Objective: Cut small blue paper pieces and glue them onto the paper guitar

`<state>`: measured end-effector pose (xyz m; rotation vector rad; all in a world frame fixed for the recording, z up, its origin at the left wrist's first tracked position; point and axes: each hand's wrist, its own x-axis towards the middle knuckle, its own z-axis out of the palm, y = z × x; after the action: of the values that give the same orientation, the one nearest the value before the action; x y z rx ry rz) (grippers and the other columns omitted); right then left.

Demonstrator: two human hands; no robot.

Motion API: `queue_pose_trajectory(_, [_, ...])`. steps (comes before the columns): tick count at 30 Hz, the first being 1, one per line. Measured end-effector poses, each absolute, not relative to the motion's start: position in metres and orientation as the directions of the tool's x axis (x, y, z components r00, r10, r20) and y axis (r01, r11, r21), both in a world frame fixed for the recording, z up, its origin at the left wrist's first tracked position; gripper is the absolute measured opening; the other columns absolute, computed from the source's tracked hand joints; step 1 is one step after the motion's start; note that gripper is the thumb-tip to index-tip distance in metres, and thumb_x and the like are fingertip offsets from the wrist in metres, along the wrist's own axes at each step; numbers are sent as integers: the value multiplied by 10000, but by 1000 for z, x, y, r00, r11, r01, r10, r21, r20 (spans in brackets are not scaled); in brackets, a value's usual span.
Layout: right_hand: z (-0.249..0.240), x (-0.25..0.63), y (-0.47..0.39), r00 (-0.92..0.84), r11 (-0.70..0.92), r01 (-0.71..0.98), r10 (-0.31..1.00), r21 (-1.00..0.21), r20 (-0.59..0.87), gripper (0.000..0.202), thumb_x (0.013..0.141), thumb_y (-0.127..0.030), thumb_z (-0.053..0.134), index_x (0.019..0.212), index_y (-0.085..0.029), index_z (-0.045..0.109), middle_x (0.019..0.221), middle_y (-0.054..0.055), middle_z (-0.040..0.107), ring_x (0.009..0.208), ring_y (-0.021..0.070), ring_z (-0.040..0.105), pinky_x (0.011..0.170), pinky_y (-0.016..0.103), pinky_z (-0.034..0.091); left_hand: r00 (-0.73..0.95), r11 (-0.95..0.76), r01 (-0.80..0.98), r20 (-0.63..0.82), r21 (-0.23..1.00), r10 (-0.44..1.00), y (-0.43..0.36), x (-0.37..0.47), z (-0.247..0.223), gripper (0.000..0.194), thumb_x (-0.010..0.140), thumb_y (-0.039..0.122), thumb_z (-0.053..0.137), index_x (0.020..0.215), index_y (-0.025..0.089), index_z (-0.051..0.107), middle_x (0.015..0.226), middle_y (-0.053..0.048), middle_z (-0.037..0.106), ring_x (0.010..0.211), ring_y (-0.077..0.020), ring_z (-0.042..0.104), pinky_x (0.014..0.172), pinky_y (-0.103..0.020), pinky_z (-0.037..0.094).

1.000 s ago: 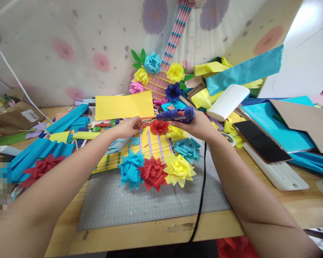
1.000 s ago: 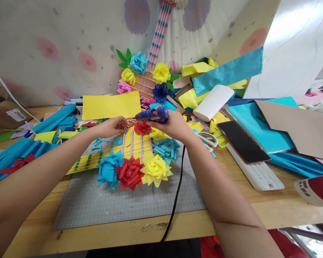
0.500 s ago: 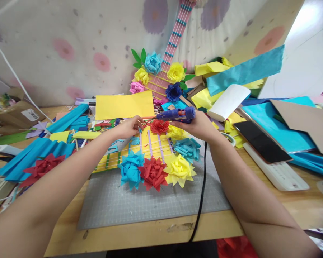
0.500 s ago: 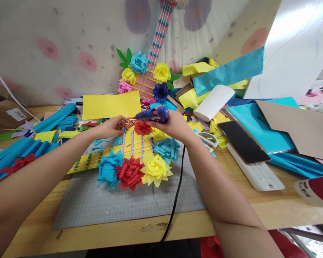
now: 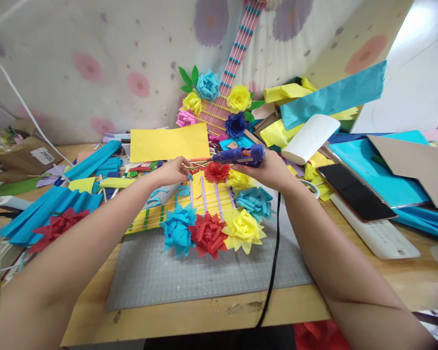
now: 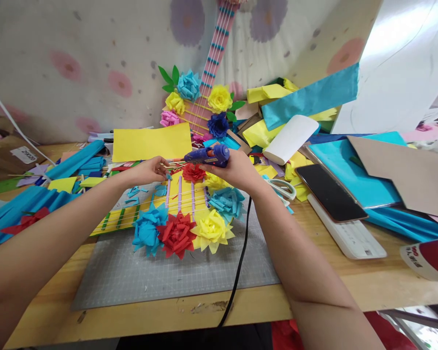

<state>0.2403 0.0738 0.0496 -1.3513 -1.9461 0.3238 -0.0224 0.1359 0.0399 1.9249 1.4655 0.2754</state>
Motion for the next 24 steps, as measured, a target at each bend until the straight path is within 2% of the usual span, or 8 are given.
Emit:
queue_pose_trajectory(4, [49, 240, 74, -168, 398, 704, 898, -589, 407, 405, 705, -546, 649, 877, -184, 704, 726, 26, 656, 642, 177, 569, 568, 280, 410, 256, -89, 825, -228, 559, 939, 136, -18, 40, 423, 602, 149, 650, 998, 178, 503, 910, -50, 677, 844, -197, 645, 648, -258, 463])
queue_pose_trajectory(8, [49, 240, 74, -167, 395, 701, 901, -595, 401, 421, 704, -548, 649, 900, -179, 705, 744, 30, 661, 654, 181, 574, 575, 282, 414, 203, -54, 838, -219, 543, 955, 137, -13, 38, 424, 599, 137, 666, 994, 170, 515, 931, -60, 686, 812, -197, 652, 625, -259, 460])
queue_pose_trajectory(19, [49, 238, 74, -160, 381, 706, 907, -597, 389, 415, 702, -541, 650, 887, -174, 707, 744, 37, 666, 661, 191, 581, 572, 287, 413, 231, -123, 856, -159, 502, 960, 143, -13, 32, 405, 627, 119, 656, 989, 180, 485, 904, -41, 702, 876, -186, 654, 657, -242, 450])
queue_pose_trajectory(24, [50, 238, 73, -166, 382, 704, 908, -599, 384, 411, 703, -533, 651, 904, -178, 703, 760, 38, 673, 680, 197, 588, 581, 287, 411, 189, -62, 851, -195, 521, 962, 139, -10, 35, 402, 630, 124, 650, 994, 186, 490, 912, -35, 700, 812, -181, 664, 632, -245, 447])
